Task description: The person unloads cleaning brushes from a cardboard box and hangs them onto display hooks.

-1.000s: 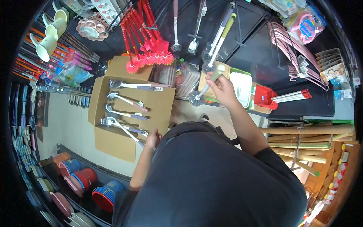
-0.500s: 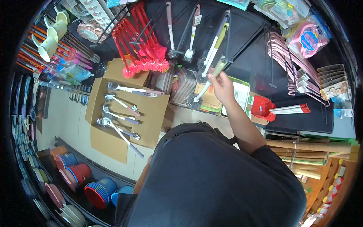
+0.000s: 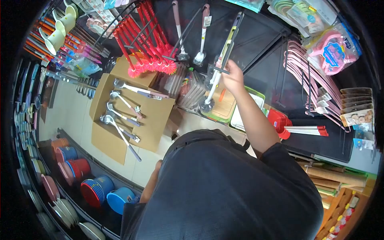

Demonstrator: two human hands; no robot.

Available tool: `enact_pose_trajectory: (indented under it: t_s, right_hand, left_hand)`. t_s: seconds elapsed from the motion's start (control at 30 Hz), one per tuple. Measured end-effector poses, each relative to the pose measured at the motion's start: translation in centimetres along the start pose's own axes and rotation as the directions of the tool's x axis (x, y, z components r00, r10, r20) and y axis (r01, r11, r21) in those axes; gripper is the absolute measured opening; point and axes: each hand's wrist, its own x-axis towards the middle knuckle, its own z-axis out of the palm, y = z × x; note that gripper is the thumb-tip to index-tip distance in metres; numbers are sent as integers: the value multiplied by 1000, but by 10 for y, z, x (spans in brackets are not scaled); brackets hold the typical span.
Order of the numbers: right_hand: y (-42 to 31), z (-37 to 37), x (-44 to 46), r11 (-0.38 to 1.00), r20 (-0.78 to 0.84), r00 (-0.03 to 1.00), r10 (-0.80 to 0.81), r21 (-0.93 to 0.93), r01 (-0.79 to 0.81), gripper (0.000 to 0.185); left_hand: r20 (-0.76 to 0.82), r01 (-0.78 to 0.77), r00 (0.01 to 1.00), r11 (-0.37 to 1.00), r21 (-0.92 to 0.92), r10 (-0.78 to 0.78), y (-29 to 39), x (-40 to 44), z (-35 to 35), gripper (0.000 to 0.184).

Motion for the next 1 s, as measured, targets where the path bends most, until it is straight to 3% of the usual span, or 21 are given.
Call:
enact_pose_trajectory:
  t_s: [0.03, 0.33, 0.4, 0.53, 0.73, 0.8, 0.83, 1.0]
  right_hand:
    - [9, 1, 9, 987, -51, 996, -80, 137, 86, 25]
    - [5, -20, 42, 985, -37, 986, -161, 50, 162, 30]
    - [-3, -27, 43, 976, 36, 993, -110, -183, 114, 23]
    - [6, -38, 49, 969, 59, 990, -130, -205, 139, 22]
    - [4, -48, 58, 944, 55, 985, -161, -284, 170, 28]
    - [3, -43, 61, 905, -48, 956, -289, -338, 256, 39]
    - [1, -43, 61, 911, -29, 972, -234, -356, 209, 44]
    - [4, -31, 66, 908, -29, 961, -275, -335, 250, 46]
  left_hand:
    - [-2, 9, 1000, 1000, -5, -9, 0, -1, 6, 49]
    - [116, -202, 977, 943, 264, 177, 18, -6, 41, 48]
    - [-24, 57, 998, 990, -129, -61, 73, -44, 20, 49]
    - [-44, 179, 982, 977, -112, -185, 157, -89, -6, 52]
    - [-61, 230, 971, 972, -37, -232, 172, -91, -5, 53]
    - [-44, 242, 968, 966, -94, -246, 185, -95, -9, 54]
    - [-48, 243, 967, 965, -98, -249, 190, -94, -12, 54]
    - [-59, 248, 966, 967, -51, -251, 179, -79, -11, 55]
